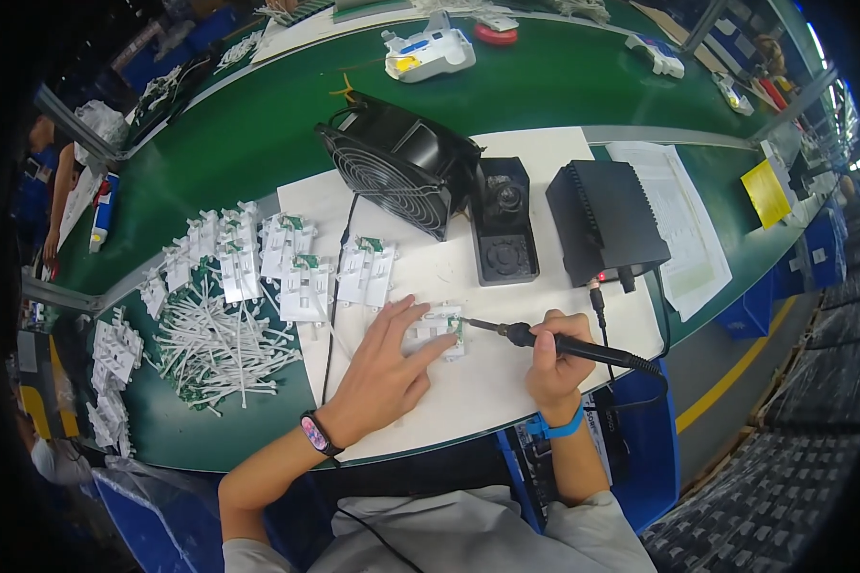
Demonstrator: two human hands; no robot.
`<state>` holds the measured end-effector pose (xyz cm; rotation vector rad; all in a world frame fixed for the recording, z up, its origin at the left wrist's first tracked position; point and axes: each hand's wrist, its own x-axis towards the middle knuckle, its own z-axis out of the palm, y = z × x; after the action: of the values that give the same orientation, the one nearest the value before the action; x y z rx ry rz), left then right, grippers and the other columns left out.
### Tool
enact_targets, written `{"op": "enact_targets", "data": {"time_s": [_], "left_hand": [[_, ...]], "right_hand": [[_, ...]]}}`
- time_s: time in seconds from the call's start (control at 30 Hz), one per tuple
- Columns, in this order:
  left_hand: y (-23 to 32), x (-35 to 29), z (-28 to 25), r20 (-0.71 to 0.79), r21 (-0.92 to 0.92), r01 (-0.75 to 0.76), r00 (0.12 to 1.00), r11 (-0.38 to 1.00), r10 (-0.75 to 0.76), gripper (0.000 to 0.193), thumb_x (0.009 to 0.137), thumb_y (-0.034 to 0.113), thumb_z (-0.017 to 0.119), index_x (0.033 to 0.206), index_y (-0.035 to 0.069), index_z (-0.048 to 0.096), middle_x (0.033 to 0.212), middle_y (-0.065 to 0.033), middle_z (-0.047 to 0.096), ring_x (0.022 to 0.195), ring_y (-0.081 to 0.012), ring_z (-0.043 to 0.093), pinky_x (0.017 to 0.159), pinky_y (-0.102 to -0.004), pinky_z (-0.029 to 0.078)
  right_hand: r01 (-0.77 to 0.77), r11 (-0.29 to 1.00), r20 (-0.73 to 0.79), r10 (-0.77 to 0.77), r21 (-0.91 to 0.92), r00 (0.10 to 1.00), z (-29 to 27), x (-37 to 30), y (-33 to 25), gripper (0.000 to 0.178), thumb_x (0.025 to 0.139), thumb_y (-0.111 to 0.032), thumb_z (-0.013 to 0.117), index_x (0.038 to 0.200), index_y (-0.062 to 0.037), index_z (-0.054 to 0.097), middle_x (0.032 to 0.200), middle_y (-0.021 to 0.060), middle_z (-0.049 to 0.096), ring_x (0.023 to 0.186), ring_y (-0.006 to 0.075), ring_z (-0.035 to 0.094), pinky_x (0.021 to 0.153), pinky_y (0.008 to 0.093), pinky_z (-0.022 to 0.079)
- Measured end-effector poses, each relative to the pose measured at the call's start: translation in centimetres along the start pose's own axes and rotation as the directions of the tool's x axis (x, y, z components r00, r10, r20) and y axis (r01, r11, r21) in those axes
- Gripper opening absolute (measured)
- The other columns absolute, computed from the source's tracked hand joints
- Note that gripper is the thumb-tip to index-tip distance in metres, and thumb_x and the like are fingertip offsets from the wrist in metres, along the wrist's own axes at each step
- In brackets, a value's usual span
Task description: Soldering wires onto small electronic components at an industrial assembly line station.
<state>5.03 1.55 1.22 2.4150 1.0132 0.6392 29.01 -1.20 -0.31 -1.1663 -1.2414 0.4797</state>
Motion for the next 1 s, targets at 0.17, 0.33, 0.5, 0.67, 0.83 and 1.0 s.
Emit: {"op": "enact_targets", "data": {"time_s": [0.17, 0.33, 0.5, 0.67, 0.83, 1.0], "left_hand": [[-0.1, -0.1, 0.1, -0.008, 0.0, -0.002, 1.0, 1.0, 0.002, 0.055, 0.077, 0.003, 0.067, 0.131, 0.014, 0.063, 0.141, -0.022, 0.045, 0.139, -0.0455, 0.037, 0.118, -0.0558, 0.03], [-0.1, -0.3, 0.3, -0.005, 0.01, -0.001, 1.0, 1.0, 0.001, 0.056, 0.078, 0.003, 0.066, 0.132, 0.013, 0.061, 0.143, -0.0225, 0.044, 0.14, -0.0454, 0.036, 0.119, -0.056, 0.03], [-0.1, -0.2, 0.6, -0.027, 0.007, 0.01, 1.0, 1.0, -0.01, 0.059, 0.077, 0.002, 0.065, 0.136, 0.011, 0.058, 0.142, -0.0228, 0.045, 0.139, -0.0458, 0.037, 0.119, -0.0556, 0.03], [0.0, -0.1, 0.5, -0.029, 0.025, -0.002, 1.0, 1.0, 0.003, 0.063, 0.077, 0.002, 0.065, 0.138, 0.012, 0.057, 0.141, -0.0224, 0.046, 0.138, -0.0452, 0.038, 0.118, -0.0554, 0.031], [0.1, 0.0, 0.5, -0.033, 0.034, -0.011, 0.999, 0.999, 0.012, 0.063, 0.076, 0.002, 0.066, 0.138, 0.013, 0.058, 0.14, -0.0216, 0.047, 0.137, -0.0448, 0.04, 0.117, -0.0553, 0.033], [0.1, -0.1, 0.4, -0.017, 0.076, -0.013, 1.0, 0.997, 0.014, 0.062, 0.078, 0.005, 0.065, 0.139, 0.01, 0.057, 0.14, -0.0227, 0.047, 0.138, -0.0435, 0.039, 0.119, -0.0533, 0.032]], "right_hand": [[0.1, 0.994, 0.004, -0.1, 0.038, 0.995, 0.4, 0.4, 0.3, 0.017, 0.098, -0.014, 0.058, 0.089, -0.0006, 0.052, 0.065, 0.0023, 0.047, 0.057, 0.0065, 0.037, 0.054, 0.0239, 0.027], [0.149, 0.989, 0.007, -0.149, 0.018, 0.989, 0.5, 0.5, 0.3, 0.018, 0.097, -0.013, 0.059, 0.087, 0.0001, 0.052, 0.063, 0.0036, 0.049, 0.054, 0.0073, 0.039, 0.052, 0.0242, 0.028], [0.211, 0.977, 0.042, -0.21, -0.025, 0.977, 0.1, 0.5, 0.5, 0.018, 0.096, -0.012, 0.061, 0.086, 0.0006, 0.052, 0.062, 0.0073, 0.053, 0.052, 0.0095, 0.044, 0.049, 0.0247, 0.032], [0.286, 0.952, 0.131, -0.272, -0.108, 0.953, -0.2, 0.6, 0.2, 0.017, 0.093, -0.012, 0.062, 0.087, 0.0003, 0.052, 0.063, 0.0096, 0.056, 0.05, 0.0131, 0.048, 0.048, 0.0254, 0.036], [0.274, 0.959, 0.039, -0.271, -0.073, 0.962, -0.4, -0.4, 0.8, 0.016, 0.092, -0.012, 0.062, 0.089, -0.0002, 0.053, 0.063, 0.0095, 0.056, 0.05, 0.0151, 0.049, 0.048, 0.0265, 0.037], [0.295, 0.95, 0.079, -0.287, -0.107, 0.955, -0.1, -0.3, 0.3, 0.017, 0.092, -0.014, 0.063, 0.091, -0.0002, 0.053, 0.063, 0.0085, 0.055, 0.05, 0.0156, 0.05, 0.048, 0.0269, 0.037]]}}
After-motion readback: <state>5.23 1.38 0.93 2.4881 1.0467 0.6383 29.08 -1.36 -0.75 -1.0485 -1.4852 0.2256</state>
